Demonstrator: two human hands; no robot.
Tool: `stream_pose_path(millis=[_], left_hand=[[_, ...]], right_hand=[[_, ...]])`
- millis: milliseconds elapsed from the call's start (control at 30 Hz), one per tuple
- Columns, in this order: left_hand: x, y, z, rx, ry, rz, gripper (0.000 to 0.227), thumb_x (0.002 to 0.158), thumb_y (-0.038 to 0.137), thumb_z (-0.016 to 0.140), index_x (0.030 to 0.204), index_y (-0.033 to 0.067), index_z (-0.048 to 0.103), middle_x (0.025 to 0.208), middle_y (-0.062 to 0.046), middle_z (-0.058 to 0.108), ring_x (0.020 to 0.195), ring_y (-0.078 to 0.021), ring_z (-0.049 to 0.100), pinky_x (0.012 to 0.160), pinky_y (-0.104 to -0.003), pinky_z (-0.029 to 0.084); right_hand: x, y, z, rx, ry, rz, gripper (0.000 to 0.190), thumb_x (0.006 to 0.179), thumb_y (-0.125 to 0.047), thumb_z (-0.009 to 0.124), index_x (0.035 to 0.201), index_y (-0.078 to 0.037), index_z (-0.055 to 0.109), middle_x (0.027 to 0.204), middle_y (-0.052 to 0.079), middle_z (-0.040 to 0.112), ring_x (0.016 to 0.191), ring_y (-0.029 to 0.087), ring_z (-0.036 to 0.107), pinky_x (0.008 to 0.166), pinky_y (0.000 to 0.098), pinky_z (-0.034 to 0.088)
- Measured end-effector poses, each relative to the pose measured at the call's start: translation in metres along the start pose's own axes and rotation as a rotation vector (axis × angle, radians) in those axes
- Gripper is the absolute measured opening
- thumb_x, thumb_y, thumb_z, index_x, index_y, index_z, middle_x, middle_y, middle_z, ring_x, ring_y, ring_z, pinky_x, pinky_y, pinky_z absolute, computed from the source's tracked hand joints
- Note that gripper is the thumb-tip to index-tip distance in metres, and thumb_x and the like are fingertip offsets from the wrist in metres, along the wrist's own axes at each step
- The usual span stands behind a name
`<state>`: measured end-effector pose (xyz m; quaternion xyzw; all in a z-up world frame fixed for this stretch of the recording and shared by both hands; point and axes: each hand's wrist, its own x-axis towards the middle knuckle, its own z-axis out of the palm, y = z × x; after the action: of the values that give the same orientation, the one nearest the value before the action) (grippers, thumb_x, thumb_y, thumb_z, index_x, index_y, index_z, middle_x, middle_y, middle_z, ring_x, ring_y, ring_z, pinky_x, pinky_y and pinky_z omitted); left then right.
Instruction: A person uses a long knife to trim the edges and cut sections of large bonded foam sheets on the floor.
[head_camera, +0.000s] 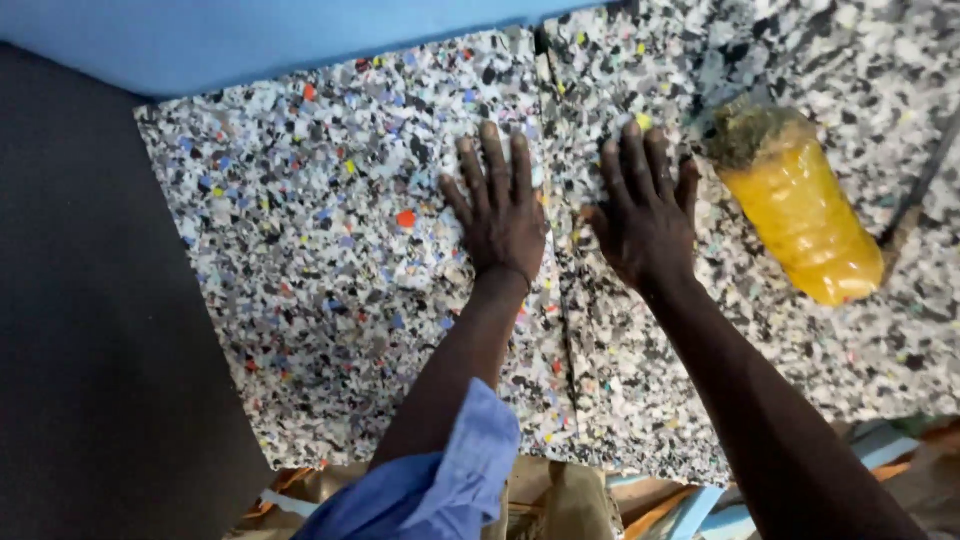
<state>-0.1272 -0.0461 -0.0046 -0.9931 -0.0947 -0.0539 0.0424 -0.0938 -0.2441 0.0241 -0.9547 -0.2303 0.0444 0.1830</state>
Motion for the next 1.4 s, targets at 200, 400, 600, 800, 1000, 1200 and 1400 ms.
stream_pose_path(millis=[200,400,600,800,1000,1200,1400], left_hand=[[0.007,0.006,0.003,0.039,0.072,0.039,0.096,0.104,0.045,0.090,0.180,0.0142,0.042,0.185,-0.030,0.038,0.171,-0.0601,0.034,0.133,-0.086,0.026],[0.003,-0.004,-0.005,0.025,0.075,0.072,0.104,0.106,0.043,0.091,0.185,0.0124,0.031,0.189,-0.030,0.030,0.173,-0.0610,0.030,0.133,-0.087,0.025],[-0.016,-0.013,-0.025,-0.169,-0.124,0.011,0.079,0.122,0.063,0.020,0.189,0.0224,0.032,0.197,-0.016,0.018,0.186,-0.0490,0.015,0.152,-0.074,0.016],[0.004,-0.007,-0.040,0.019,-0.414,0.050,0.104,0.124,0.090,0.034,0.194,0.0198,0.007,0.197,-0.020,-0.006,0.182,-0.0520,-0.006,0.147,-0.076,0.005],[0.007,-0.004,-0.042,0.042,-0.471,0.036,0.093,0.127,0.080,0.025,0.195,0.0215,0.000,0.197,-0.020,-0.011,0.181,-0.0532,-0.011,0.144,-0.079,0.001],[-0.013,-0.004,-0.035,0.014,-0.450,0.028,0.116,0.127,0.100,0.049,0.196,0.0184,0.004,0.195,-0.019,-0.010,0.180,-0.0524,-0.009,0.141,-0.082,0.001],[0.012,-0.026,0.007,-0.431,0.071,0.191,0.075,0.132,0.066,0.017,0.193,0.0261,-0.001,0.201,-0.001,-0.006,0.191,-0.0298,-0.002,0.157,-0.080,0.006]], right_hand=[[0.007,0.020,0.027,-0.085,0.060,-0.094,0.069,0.123,-0.030,0.061,0.186,-0.012,0.041,0.191,0.025,0.035,0.175,0.048,0.030,0.129,0.0742,0.021],[0.008,0.007,0.022,-0.021,0.075,-0.037,0.082,0.121,-0.056,0.058,0.187,-0.011,0.037,0.192,0.026,0.032,0.176,0.049,0.027,0.130,0.0773,0.015],[-0.007,-0.011,0.008,-0.056,-0.075,0.038,0.083,0.128,-0.060,0.034,0.190,-0.005,0.033,0.195,0.020,0.024,0.180,0.042,0.019,0.136,0.0786,0.012],[0.009,-0.013,0.001,-0.051,-0.319,0.234,0.080,0.124,-0.062,0.018,0.193,-0.022,0.008,0.197,0.002,-0.009,0.181,0.026,-0.011,0.142,0.0649,-0.011],[0.009,-0.018,0.002,0.025,-0.166,0.126,0.070,0.130,-0.036,0.045,0.192,-0.011,0.025,0.197,0.014,0.009,0.181,0.038,0.004,0.138,0.0732,-0.005],[-0.009,-0.017,0.008,-0.024,-0.168,0.145,0.080,0.128,-0.056,0.033,0.193,-0.011,0.016,0.198,0.015,0.006,0.182,0.038,0.000,0.139,0.0744,-0.005],[0.016,-0.013,-0.007,-0.068,0.056,0.064,0.067,0.128,-0.044,0.044,0.187,-0.012,0.042,0.195,0.015,0.025,0.179,0.037,0.023,0.132,0.0626,0.028]])
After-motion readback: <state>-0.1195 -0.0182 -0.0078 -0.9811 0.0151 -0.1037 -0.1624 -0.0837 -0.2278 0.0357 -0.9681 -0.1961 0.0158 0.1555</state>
